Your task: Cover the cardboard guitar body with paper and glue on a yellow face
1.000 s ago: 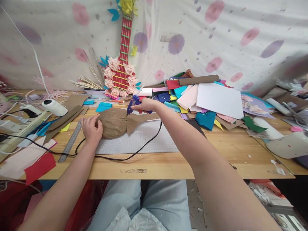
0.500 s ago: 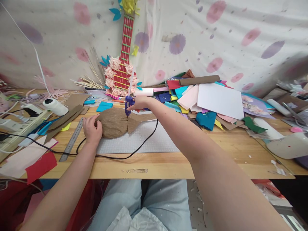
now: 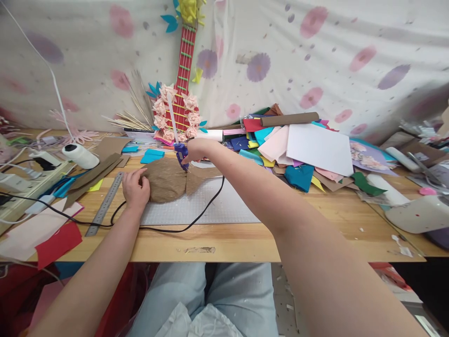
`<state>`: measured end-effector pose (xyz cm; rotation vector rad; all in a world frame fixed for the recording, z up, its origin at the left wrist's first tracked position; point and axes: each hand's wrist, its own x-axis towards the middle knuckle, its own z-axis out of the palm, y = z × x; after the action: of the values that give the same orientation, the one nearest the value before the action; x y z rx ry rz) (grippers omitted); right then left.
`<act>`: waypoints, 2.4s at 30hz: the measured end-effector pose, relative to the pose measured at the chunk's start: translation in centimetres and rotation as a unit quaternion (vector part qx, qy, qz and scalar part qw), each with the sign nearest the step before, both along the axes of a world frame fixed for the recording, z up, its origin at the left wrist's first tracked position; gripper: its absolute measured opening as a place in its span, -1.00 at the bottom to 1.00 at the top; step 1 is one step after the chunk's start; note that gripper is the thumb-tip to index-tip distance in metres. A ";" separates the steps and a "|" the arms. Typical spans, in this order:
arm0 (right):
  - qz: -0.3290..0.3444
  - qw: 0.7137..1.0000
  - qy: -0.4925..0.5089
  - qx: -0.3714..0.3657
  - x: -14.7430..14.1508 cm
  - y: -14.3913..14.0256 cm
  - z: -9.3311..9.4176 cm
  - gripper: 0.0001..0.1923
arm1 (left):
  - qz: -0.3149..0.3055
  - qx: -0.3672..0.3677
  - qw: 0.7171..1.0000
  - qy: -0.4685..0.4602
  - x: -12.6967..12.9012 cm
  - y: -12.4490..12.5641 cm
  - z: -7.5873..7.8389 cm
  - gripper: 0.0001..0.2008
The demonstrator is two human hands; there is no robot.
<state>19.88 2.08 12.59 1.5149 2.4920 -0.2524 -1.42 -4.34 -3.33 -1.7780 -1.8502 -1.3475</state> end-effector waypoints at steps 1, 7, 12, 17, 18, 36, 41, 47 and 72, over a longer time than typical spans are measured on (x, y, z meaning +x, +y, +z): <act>0.000 1.000 -0.007 -0.005 -0.2 -0.1 0.1 -0.57 | -0.001 0.000 1.000 -0.003 0.0 0.0 0.0 -0.72; 0.001 1.000 -0.022 -0.017 -0.1 0.0 0.2 -0.53 | -0.012 -0.001 1.000 -0.017 -0.1 0.1 -0.1 -0.71; -0.010 0.999 0.040 -0.024 1.0 0.6 0.2 -0.48 | -0.016 0.003 1.000 -0.023 -0.2 0.2 -0.2 -0.70; -0.030 0.999 0.035 -0.024 1.2 0.9 0.0 -0.45 | -0.012 0.013 1.000 -0.010 -0.2 0.2 -0.3 -0.71; -0.030 0.999 0.029 -0.021 1.2 1.0 -0.1 -0.43 | -0.012 0.015 1.000 -0.007 -0.2 0.2 -0.4 -0.71; 0.001 1.000 -0.025 -0.006 -0.4 1.7 -0.4 -0.48 | -0.024 0.004 1.000 -0.016 -0.2 0.1 -0.2 -0.70; -0.019 1.000 -0.004 -0.024 0.4 1.7 -0.5 -0.44 | -0.024 0.007 1.000 -0.018 -0.1 0.0 -0.1 -0.70; -0.040 0.994 0.081 -0.054 1.8 1.7 -0.6 -0.51 | -0.023 -0.008 0.999 -0.022 -0.1 0.0 -0.1 -0.69; -0.026 0.999 0.008 -0.016 0.0 1.5 -0.1 -0.49 | -0.024 -0.005 0.999 -0.021 -0.1 -0.1 -0.1 -0.68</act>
<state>19.92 3.62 12.48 1.5720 2.4499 -0.3130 -1.51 -4.42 -3.44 -1.8243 -1.8507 -1.4062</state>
